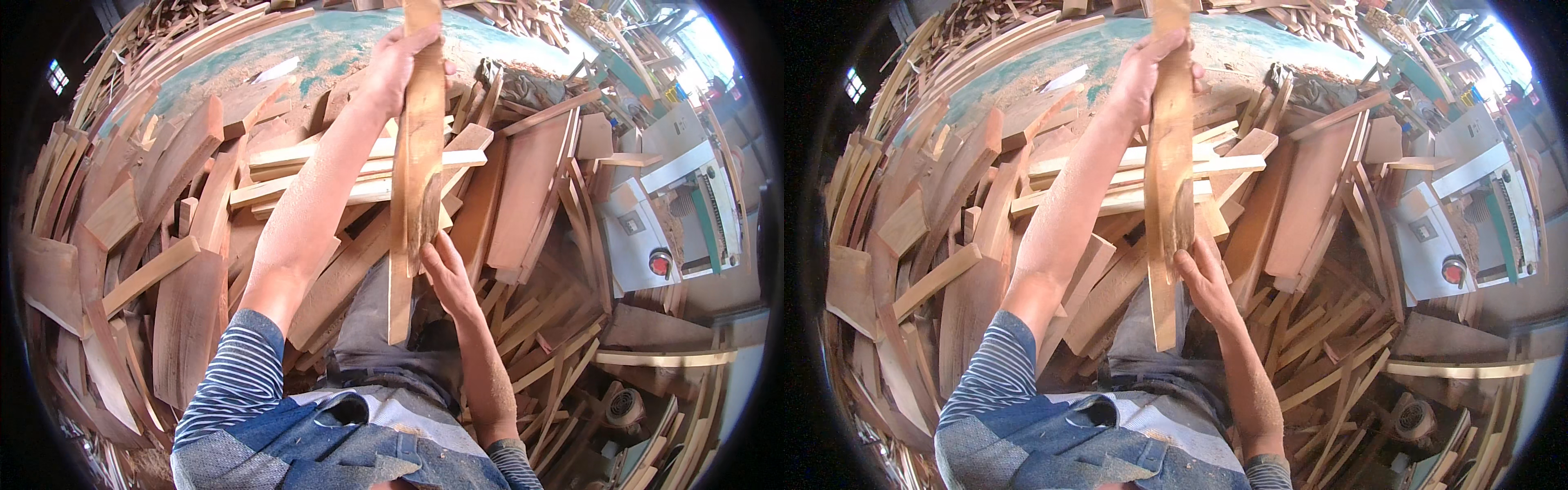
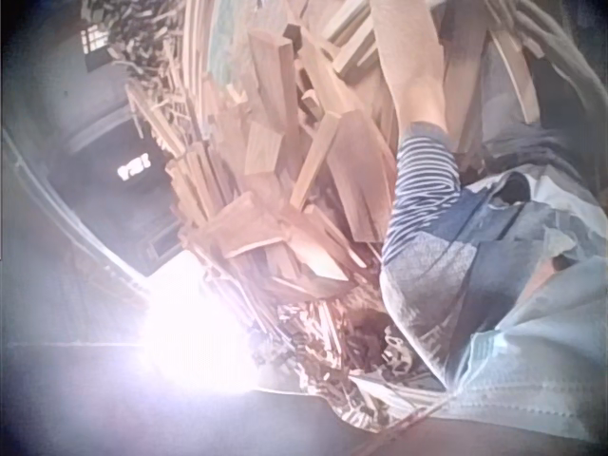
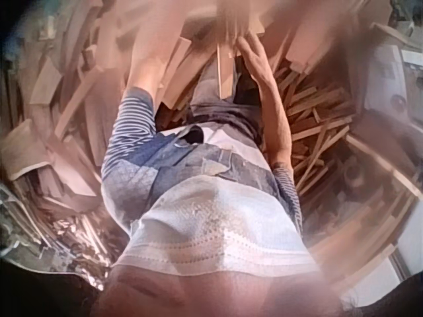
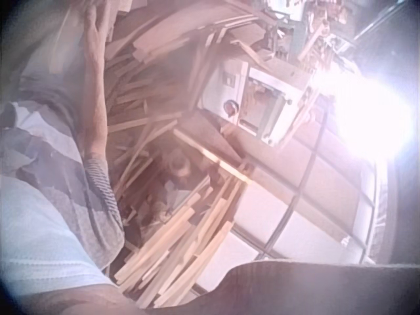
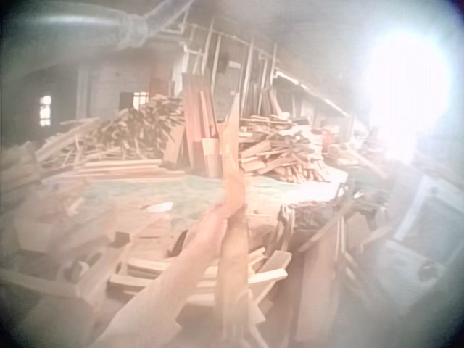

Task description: The person sorts through a pile of wood strips by hand, picking them up one at a time and placing them into a separate organized stack.

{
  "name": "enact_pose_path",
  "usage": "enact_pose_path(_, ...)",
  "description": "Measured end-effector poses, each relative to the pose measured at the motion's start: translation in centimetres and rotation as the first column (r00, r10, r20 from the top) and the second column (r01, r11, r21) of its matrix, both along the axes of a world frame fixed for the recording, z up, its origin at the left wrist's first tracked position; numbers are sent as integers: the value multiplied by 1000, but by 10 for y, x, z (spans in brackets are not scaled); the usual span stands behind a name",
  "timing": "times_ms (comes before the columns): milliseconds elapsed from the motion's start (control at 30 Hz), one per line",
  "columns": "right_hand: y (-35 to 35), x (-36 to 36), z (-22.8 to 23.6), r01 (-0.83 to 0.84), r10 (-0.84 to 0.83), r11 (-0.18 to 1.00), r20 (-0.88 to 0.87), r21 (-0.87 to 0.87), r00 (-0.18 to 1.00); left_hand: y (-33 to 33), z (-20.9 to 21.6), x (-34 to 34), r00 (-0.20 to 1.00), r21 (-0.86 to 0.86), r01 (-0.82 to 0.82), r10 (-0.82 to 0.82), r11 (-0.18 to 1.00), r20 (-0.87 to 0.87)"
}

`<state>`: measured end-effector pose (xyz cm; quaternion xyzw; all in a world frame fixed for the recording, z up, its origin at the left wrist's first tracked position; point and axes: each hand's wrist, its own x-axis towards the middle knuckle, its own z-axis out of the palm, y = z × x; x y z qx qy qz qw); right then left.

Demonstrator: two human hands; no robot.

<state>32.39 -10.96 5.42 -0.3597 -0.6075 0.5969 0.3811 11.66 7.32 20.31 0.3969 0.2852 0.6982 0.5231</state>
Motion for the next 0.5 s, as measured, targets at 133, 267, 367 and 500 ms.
enact_pose_path(133, -12, 3, -25, -189, 20, 878, -361, -440, 932, 3, -38, -16, 975, -63, 149, -136, 987, 178)
enact_pose_path(267, -41, -1, -20, 64, -204, 885, -261, -461, 943, 1, -84, -21, 953, -181, 222, -174, 958, 249)
enact_pose_path(367, -47, 0, -47, 185, -243, 926, -145, -329, 959, -4, -143, -21, 993, -302, 31, -63, 953, -95)
enact_pose_path(500, -45, 15, -61, 387, -378, 903, 83, -190, 922, -91, -209, -7, 921, -392, -115, -50, 913, -386)
